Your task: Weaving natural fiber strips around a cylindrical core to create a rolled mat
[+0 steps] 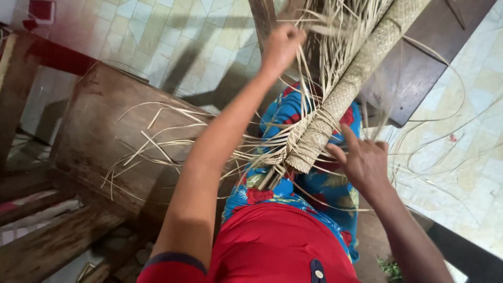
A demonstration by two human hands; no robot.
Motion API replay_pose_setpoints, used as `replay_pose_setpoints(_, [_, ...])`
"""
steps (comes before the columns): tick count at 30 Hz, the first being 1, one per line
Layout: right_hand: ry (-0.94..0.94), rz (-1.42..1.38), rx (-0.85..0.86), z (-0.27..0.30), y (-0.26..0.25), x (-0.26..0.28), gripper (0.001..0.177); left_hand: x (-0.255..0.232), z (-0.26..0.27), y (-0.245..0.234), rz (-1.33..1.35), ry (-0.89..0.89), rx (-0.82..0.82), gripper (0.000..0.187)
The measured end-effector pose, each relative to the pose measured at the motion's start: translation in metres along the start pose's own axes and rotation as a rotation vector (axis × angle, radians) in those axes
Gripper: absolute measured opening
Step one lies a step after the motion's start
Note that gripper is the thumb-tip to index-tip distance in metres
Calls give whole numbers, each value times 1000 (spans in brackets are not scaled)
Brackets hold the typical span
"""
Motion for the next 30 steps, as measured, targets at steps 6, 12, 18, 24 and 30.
replay_pose_setpoints(6, [291,-141,270,46,12,-38,57,44,-39,-35,534,-262,-238,27])
replay_pose_setpoints(12, [350,23,648,130,107,-116,49,97,-38,-19,800,-374,-288,30])
replay_pose_setpoints(18, [810,-260,803,135,85,-119,60,89,9,-12,1024,-578,-135,94])
replay_pose_setpoints(24, [700,-440,102,101,56,-150,38,105,79,3,469,-276,-394,23])
replay_pose_setpoints(30, [237,-644,-237,-6,-2,-90,9,41,115,39,-141,302,304,16])
Point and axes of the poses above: each hand's wrist, its own z-axis away from the middle knuckle, its own y-axis out of the palm, x = y × z, the point moved 3 cm from there along -z, towards the middle knuckle, and after that the axes turned 7 degrees about y, right-handed, at the moved point
